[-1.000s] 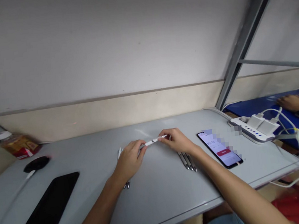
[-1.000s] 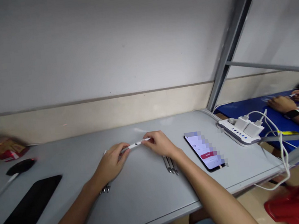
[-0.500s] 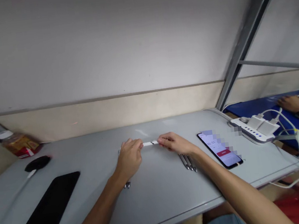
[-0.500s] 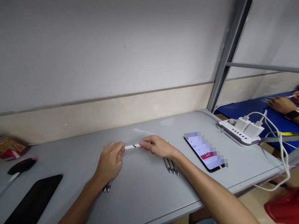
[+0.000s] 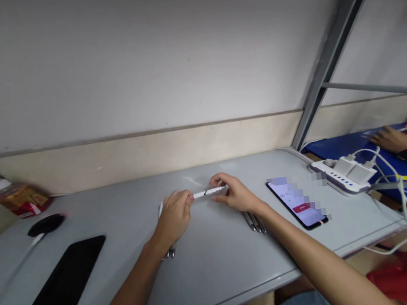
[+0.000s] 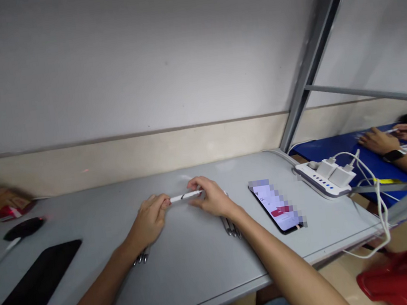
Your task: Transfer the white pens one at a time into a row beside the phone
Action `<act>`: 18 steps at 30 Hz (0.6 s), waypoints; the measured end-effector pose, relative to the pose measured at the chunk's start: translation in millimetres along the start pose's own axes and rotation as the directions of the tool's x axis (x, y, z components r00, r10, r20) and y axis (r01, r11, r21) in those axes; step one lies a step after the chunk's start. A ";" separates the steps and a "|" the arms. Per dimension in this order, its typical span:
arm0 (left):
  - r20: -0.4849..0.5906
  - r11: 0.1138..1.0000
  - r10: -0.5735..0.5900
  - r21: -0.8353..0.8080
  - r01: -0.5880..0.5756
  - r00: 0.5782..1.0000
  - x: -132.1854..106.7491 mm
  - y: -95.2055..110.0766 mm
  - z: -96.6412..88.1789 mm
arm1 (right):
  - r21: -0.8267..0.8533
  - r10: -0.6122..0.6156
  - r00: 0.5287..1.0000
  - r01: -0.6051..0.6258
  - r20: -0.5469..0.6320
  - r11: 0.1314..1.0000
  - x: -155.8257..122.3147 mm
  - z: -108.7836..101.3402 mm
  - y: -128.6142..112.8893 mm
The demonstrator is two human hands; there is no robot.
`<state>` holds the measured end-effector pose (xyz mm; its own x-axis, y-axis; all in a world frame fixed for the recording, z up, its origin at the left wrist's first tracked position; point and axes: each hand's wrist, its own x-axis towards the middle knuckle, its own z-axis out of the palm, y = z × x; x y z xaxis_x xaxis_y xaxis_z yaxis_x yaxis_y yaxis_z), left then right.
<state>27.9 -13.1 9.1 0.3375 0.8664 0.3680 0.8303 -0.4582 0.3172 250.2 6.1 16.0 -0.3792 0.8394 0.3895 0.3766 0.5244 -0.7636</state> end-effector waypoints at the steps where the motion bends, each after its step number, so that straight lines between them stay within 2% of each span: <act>1: 0.002 1.000 0.002 0.000 -0.002 1.000 -0.1 0.5 -0.3 | 0.000 0.031 0.999 -0.031 0.031 1.000 0.0 0.1 0.1; 4: 0.007 1.000 -0.001 0.017 0.001 1.000 -0.5 2.9 -1.2 | -0.026 0.084 0.992 -0.082 0.095 0.996 -0.3 -0.7 -0.4; 8: 0.011 1.000 -0.006 0.027 0.006 1.000 -0.5 6.1 -2.3 | 0.008 0.019 1.000 -0.019 -0.003 1.000 -0.8 -2.2 -1.3; 11: 0.034 1.000 0.001 0.026 -0.002 0.999 -0.5 7.6 -3.5 | -0.014 0.073 0.992 -0.072 0.104 0.997 -0.4 -2.1 -1.0; 13: 0.049 1.000 0.007 0.029 -0.009 0.999 -0.8 8.2 -3.7 | -0.050 0.070 0.989 -0.064 0.134 0.997 0.2 -1.0 0.0; 18: 0.058 0.999 0.024 0.027 -0.025 0.998 -2.8 8.5 -2.3 | -0.075 -0.024 0.999 0.026 0.035 0.997 0.8 0.4 3.2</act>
<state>33.1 -19.9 12.8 0.3820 0.8653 0.3245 0.8331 -0.4744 0.2843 250.8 8.4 13.7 -0.4170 0.8213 0.3895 0.4289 0.5556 -0.7123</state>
